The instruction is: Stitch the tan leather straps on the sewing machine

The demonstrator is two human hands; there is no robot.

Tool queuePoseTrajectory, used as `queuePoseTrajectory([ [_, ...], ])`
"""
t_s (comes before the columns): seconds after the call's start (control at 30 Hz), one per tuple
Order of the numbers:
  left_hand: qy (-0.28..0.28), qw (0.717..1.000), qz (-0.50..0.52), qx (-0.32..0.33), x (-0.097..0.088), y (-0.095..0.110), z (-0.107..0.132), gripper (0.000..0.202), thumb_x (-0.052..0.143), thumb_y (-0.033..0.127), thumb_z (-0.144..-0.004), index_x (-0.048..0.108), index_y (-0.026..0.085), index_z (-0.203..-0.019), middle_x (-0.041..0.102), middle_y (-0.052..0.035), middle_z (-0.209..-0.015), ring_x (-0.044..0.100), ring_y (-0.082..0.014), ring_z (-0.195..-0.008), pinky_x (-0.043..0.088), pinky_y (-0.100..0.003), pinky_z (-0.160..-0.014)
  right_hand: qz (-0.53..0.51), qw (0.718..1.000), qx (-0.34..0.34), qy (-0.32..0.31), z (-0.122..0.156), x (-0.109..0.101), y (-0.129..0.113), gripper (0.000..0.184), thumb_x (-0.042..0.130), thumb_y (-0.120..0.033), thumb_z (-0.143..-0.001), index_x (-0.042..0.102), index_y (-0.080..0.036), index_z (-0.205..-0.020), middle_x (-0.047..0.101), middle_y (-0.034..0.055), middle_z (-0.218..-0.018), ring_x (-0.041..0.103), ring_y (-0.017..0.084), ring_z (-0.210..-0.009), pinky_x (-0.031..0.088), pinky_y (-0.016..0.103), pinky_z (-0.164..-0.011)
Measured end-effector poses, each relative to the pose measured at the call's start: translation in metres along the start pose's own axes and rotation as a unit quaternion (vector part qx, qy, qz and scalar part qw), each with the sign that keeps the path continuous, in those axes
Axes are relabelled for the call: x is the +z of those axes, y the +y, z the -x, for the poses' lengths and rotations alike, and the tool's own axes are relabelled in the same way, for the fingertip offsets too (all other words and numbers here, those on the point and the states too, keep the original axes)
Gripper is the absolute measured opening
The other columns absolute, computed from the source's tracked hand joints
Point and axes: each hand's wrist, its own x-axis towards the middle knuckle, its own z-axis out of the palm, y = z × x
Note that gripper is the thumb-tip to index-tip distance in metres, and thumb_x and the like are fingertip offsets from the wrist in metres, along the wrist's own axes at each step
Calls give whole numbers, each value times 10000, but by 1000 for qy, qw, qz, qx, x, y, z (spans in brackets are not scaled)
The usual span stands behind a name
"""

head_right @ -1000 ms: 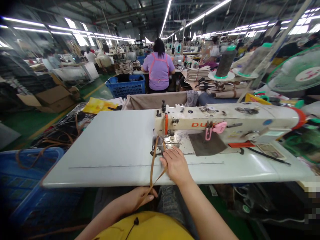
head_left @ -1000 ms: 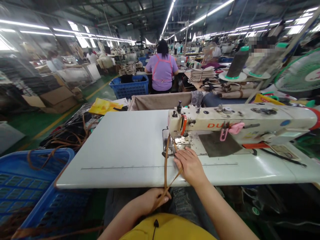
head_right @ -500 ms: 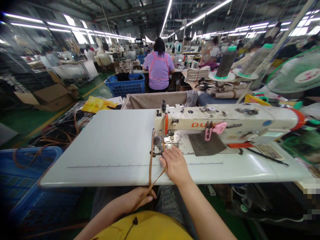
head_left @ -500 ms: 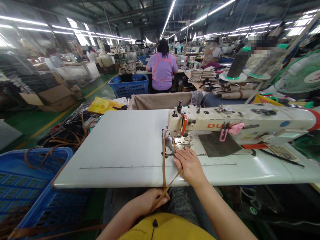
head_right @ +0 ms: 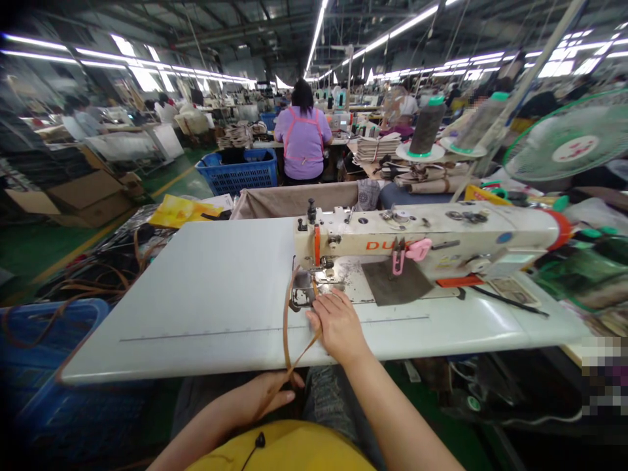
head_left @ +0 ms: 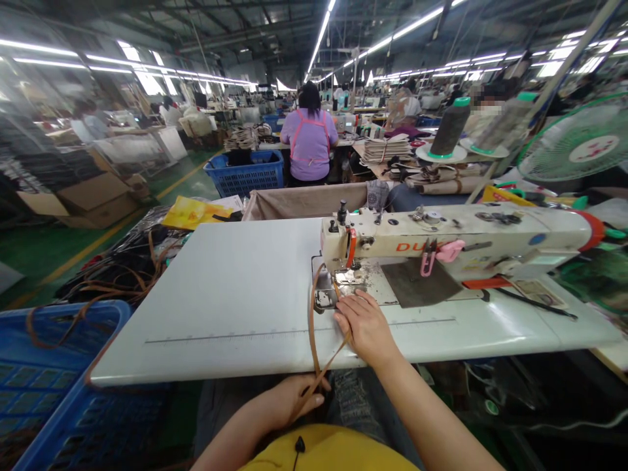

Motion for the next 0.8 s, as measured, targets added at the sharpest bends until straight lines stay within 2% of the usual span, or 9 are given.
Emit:
queuePoseTrajectory([
  [0.07,-19,1000,9,5,1,0,-2,279,541,351,-966,747,213,-1095,756,-83,-1209,694,-293,-1151,519,-377,-1059,-2,1000,2,1,0,0,0,261,533,-307,-1088,754,-169,-1115,802,93,-1139,725,234,-1089,459,467,-1168],
  [0.13,-36,999,1,-18,2,-1,-3,196,590,300,-909,754,194,-934,774,-92,-1077,721,-318,-1052,546,-409,-998,-4,1000,4,1,0,0,0,268,529,-314,-1090,755,-173,-1115,800,98,-1141,726,231,-1086,456,470,-1174],
  [0.17,-36,999,-2,-28,1,0,-3,168,624,294,-881,748,195,-937,774,-92,-1055,722,-325,-1036,550,-418,-986,-4,1000,3,1,0,0,0,272,525,-316,-1091,755,-173,-1114,801,100,-1138,726,232,-1085,457,470,-1175],
  [0.23,-19,999,4,-27,-2,5,1,235,659,320,-876,723,211,-1074,765,-83,-1114,702,-315,-1097,536,-410,-1018,-4,1000,0,1,0,-1,0,278,519,-317,-1093,756,-172,-1113,801,102,-1133,725,233,-1085,462,468,-1171],
  [0.3,0,1000,27,-1,-6,12,5,313,637,361,-921,677,229,-1202,740,-74,-1213,668,-287,-1180,505,-385,-1074,-3,1000,-2,1,0,0,1,275,521,-314,-1091,756,-173,-1117,800,102,-1135,724,233,-1087,464,468,-1170],
  [0.33,5,999,38,12,-7,16,7,306,605,374,-950,670,229,-1211,736,-73,-1220,663,-276,-1185,498,-379,-1082,-3,1000,-2,1,0,0,1,272,523,-313,-1090,755,-173,-1118,800,100,-1135,725,232,-1086,462,469,-1172],
  [0.5,2,999,34,16,-9,20,7,249,529,355,-985,714,206,-1060,750,-72,-1079,688,-262,-1058,516,-385,-1025,-6,1000,-5,1,0,1,1,268,525,-314,-1091,750,-170,-1116,802,92,-1131,727,230,-1081,454,471,-1179],
  [0.7,15,1000,21,-5,-5,8,5,293,614,377,-935,700,215,-1163,740,-57,-1057,673,-261,-1019,528,-367,-967,-1,1000,-3,1,-1,0,1,273,520,-313,-1090,753,-171,-1111,803,94,-1132,727,240,-1086,460,480,-1174],
  [0.8,5,1000,19,3,-1,-3,0,268,553,385,-978,725,224,-1105,745,-45,-1051,678,-249,-1008,524,-354,-969,-2,1000,-1,-1,-1,0,1,274,518,-323,-1091,752,-181,-1113,803,94,-1133,726,238,-1089,460,479,-1175],
])
